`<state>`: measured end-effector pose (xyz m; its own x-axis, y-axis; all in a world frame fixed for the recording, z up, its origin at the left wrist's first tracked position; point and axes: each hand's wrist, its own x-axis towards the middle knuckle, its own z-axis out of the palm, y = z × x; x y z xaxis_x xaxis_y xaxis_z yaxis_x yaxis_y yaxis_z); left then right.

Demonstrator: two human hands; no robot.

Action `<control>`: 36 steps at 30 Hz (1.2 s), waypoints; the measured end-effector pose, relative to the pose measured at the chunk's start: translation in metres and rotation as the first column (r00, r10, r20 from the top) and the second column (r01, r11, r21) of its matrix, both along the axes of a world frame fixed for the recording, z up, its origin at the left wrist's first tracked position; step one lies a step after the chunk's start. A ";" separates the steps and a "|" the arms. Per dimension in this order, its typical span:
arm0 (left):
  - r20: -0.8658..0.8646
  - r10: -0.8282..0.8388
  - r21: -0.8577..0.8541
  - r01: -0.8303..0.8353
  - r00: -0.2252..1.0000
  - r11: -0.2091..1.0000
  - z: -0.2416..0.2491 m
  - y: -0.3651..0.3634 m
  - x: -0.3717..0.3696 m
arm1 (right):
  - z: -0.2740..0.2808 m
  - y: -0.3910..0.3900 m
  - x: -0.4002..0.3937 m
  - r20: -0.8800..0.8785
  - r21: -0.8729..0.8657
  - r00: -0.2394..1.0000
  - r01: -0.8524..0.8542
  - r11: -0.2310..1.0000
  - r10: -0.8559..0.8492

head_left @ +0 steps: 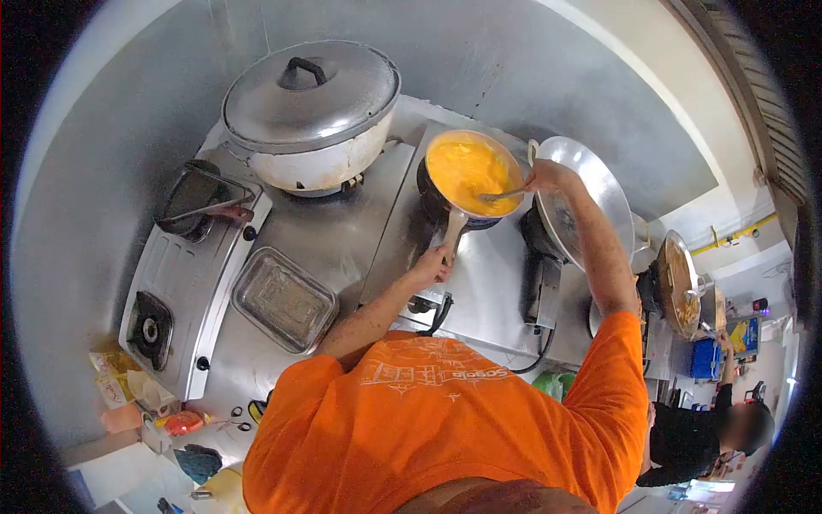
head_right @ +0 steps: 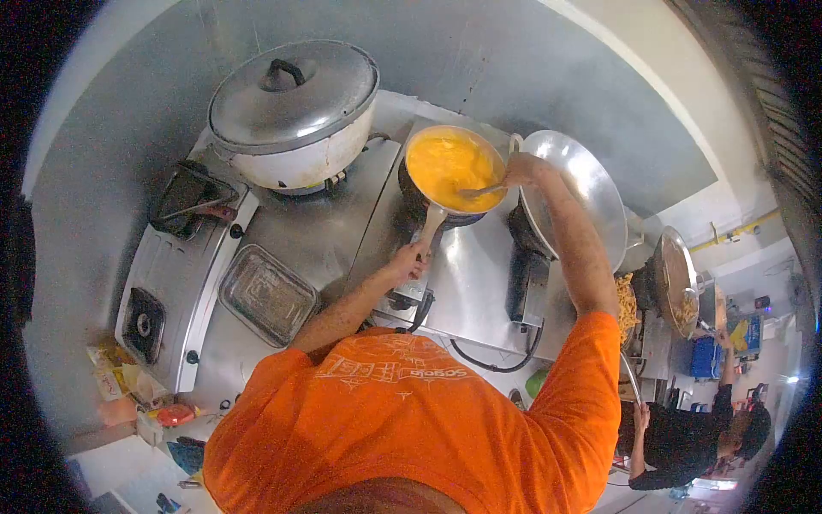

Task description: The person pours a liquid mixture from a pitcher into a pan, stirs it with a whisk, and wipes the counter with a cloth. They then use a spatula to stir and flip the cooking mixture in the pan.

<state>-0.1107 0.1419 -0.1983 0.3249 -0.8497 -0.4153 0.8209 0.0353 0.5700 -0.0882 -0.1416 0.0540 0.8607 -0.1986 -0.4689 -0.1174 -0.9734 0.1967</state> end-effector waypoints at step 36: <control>0.084 -0.015 0.030 0.012 0.996 0.999 0.006 0.003 -0.002 | 0.024 -0.019 -0.009 0.218 -0.213 0.969 -0.073 0.974 0.120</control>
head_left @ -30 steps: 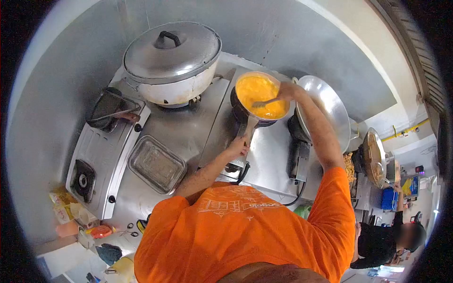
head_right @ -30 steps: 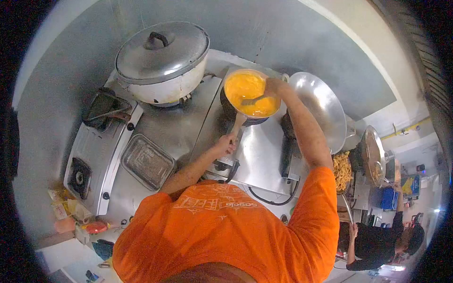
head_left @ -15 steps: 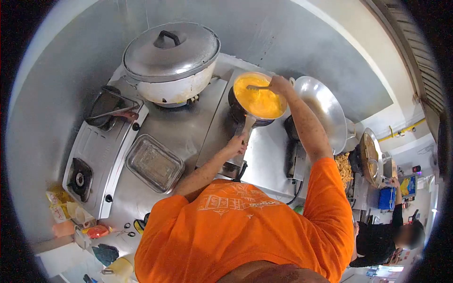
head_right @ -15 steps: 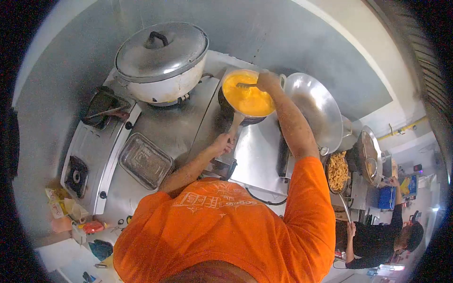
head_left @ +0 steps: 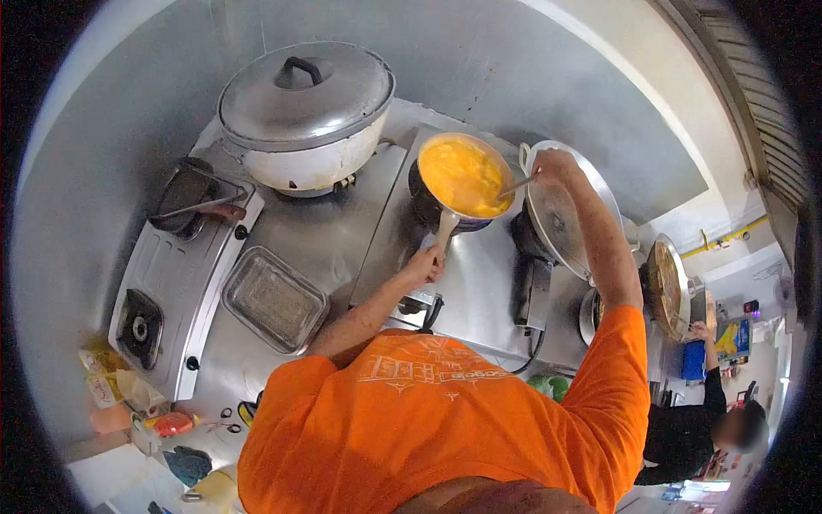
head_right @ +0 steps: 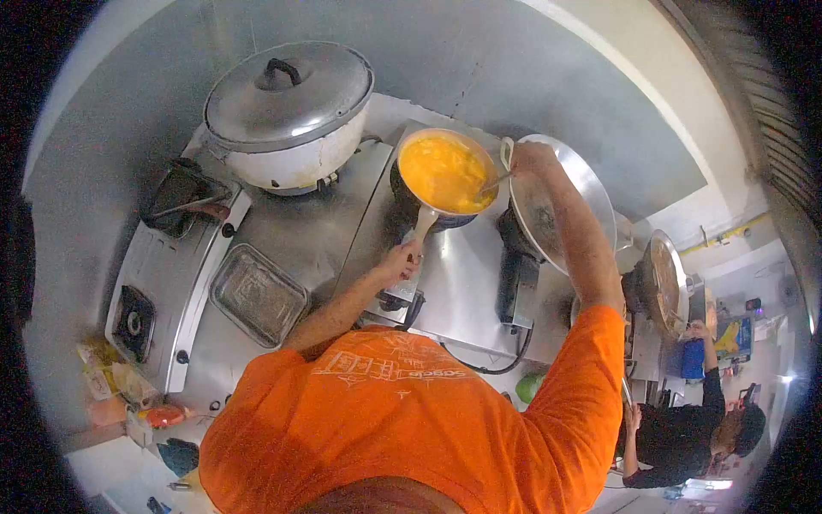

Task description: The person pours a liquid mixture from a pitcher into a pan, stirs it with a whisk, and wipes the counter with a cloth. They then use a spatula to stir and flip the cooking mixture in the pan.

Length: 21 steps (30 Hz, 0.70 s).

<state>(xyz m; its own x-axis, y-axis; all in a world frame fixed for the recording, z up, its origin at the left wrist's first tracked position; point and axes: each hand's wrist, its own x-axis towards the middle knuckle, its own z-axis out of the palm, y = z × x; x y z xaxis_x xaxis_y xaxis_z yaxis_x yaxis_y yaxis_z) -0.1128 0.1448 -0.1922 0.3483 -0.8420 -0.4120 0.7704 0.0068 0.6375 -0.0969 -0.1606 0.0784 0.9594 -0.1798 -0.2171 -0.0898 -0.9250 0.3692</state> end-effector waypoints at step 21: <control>-0.109 0.024 0.008 -0.023 0.994 1.000 -0.007 -0.004 0.001 | -0.064 0.077 0.055 0.132 0.221 0.991 -0.064 0.973 0.035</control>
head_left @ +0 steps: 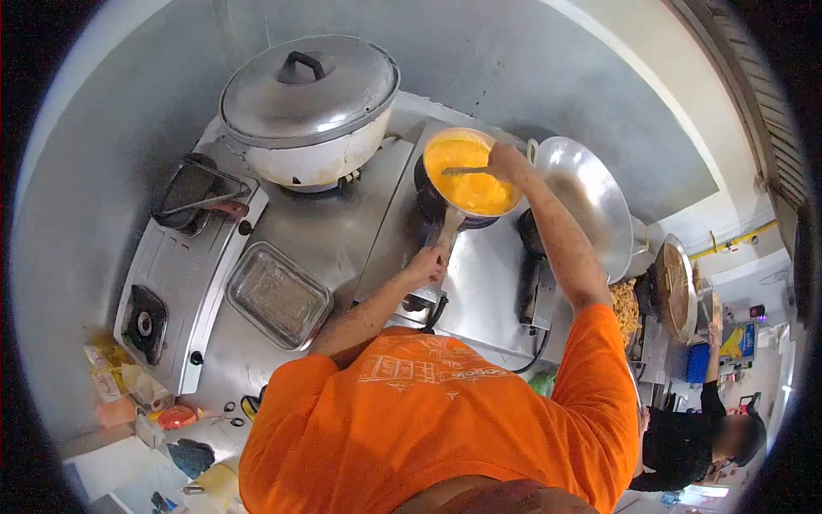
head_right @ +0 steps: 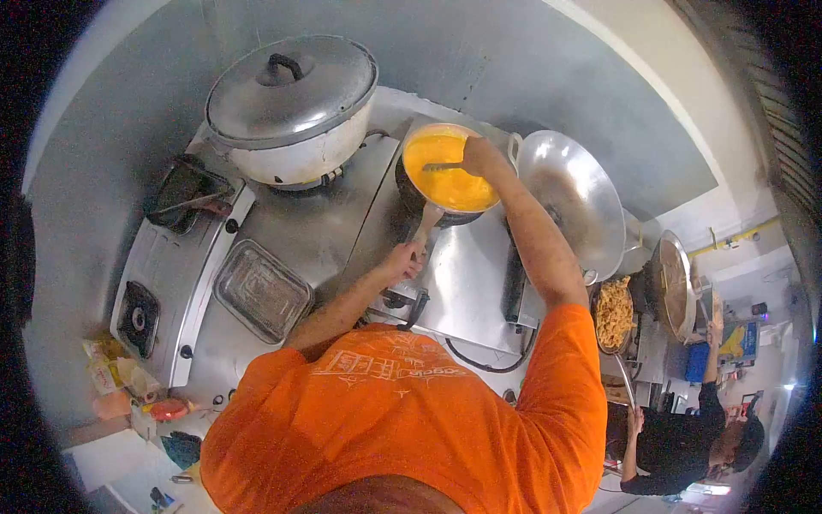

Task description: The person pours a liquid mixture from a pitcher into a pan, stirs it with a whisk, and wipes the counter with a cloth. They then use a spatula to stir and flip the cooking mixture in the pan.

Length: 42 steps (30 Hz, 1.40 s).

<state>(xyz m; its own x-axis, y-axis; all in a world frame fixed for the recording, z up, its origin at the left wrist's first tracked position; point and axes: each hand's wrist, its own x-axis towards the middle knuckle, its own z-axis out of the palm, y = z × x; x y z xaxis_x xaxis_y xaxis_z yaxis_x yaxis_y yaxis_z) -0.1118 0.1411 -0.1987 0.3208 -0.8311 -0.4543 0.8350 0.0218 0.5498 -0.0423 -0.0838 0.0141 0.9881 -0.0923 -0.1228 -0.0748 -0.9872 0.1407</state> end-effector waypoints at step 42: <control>0.162 0.004 0.069 -0.015 0.987 0.998 0.020 0.014 -0.013 | -0.041 -0.039 0.002 0.007 0.452 0.961 0.242 0.858 -0.275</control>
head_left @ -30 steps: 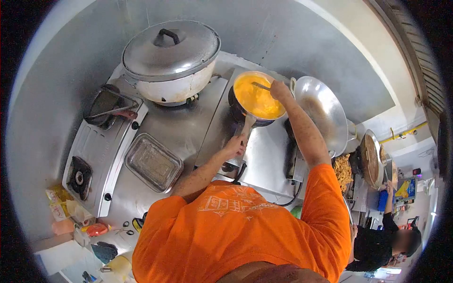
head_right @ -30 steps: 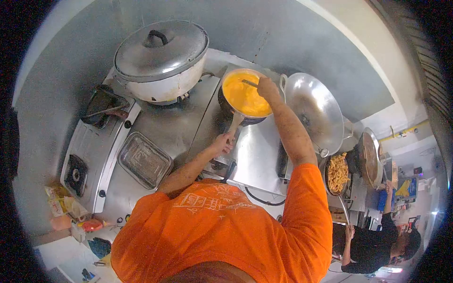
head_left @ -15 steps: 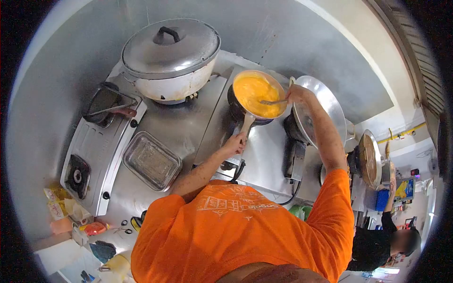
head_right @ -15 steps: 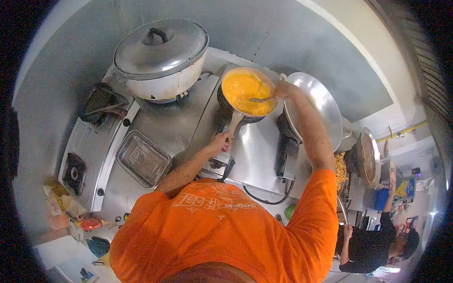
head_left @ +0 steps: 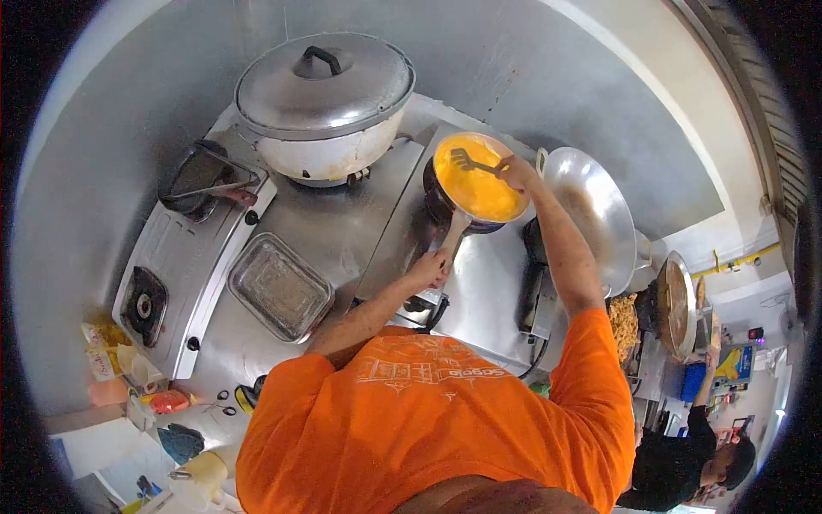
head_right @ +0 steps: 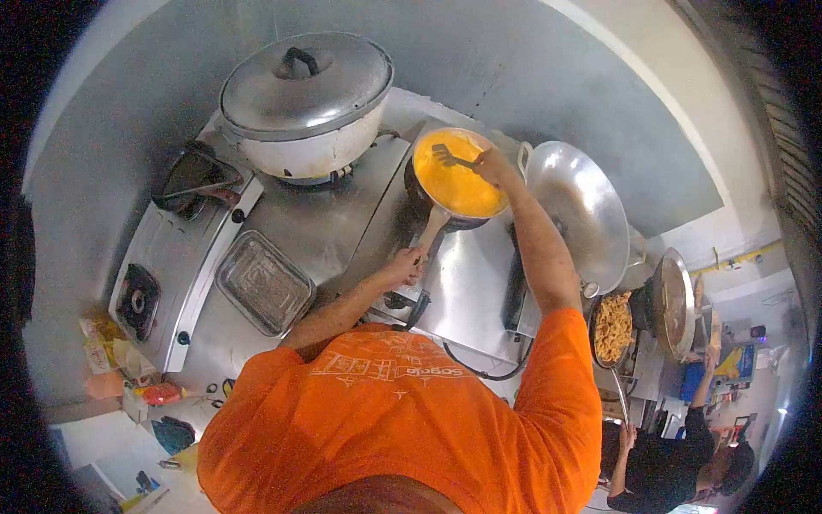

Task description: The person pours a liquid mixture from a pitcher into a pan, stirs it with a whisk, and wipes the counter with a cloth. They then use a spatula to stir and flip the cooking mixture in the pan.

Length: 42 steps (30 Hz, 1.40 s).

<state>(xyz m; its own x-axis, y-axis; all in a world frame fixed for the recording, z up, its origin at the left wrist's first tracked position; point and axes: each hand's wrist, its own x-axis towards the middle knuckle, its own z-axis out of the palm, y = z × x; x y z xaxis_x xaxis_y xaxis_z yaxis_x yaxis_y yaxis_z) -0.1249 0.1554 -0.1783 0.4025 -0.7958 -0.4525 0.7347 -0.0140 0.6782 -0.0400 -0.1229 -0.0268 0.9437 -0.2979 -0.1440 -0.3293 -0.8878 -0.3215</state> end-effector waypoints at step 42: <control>0.527 -0.152 0.276 0.000 0.836 0.961 -0.021 0.031 -0.017 | -0.002 0.003 0.005 -0.060 -0.557 0.980 -0.191 0.808 0.191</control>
<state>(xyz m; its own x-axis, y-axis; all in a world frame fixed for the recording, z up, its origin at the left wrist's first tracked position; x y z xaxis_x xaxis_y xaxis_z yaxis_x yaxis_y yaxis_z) -0.1416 0.1862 -0.1997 0.5843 -0.7217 -0.3711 0.2423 -0.2813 0.9285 -0.0353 -0.1201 -0.0288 0.9899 -0.1411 -0.0097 -0.1343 -0.9595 0.2476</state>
